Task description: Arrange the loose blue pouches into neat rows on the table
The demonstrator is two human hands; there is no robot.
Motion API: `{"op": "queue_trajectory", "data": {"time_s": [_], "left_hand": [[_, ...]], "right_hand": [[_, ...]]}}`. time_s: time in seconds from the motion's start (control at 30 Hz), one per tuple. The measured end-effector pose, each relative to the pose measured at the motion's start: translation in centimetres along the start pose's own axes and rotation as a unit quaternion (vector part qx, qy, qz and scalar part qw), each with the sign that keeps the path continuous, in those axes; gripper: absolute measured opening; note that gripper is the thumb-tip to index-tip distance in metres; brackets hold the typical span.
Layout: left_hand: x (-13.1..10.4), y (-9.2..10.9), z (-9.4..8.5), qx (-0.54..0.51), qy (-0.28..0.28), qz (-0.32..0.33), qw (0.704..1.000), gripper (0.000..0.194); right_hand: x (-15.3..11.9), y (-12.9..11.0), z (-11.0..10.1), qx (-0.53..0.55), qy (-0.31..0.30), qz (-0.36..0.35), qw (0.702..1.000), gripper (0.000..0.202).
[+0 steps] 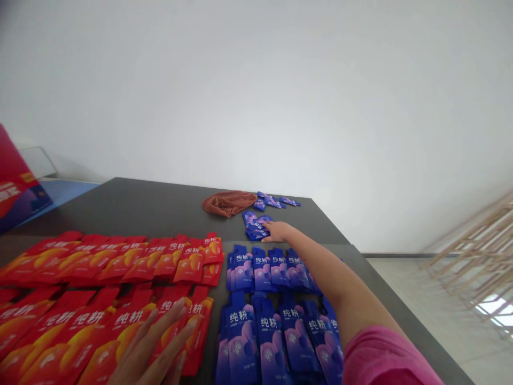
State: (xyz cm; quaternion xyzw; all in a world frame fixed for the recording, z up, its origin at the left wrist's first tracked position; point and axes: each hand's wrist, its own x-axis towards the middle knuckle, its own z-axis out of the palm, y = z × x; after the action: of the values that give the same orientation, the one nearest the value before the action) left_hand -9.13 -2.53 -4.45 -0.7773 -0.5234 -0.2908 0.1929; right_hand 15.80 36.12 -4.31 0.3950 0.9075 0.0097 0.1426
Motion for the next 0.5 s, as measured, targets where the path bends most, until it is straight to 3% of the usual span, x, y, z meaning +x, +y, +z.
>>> {"op": "queue_trajectory", "data": {"time_s": [0.2,0.33,0.5], "left_hand": [[0.2,0.5,0.0,-0.014,-0.009,-0.013,1.000,0.056],[0.6,0.7,0.0,-0.036,-0.003,-0.040,0.999,0.056],[0.7,0.8,0.2,-0.049,0.001,-0.063,0.997,0.055]], "right_hand": [[0.8,-2.3,-0.3,-0.081,-0.006,0.023,0.996,0.050],[0.8,-2.9,-1.1,-0.102,0.006,0.046,0.994,0.050],[-1.3,-1.9,-4.1,-0.110,0.060,0.080,0.989,0.054]]}}
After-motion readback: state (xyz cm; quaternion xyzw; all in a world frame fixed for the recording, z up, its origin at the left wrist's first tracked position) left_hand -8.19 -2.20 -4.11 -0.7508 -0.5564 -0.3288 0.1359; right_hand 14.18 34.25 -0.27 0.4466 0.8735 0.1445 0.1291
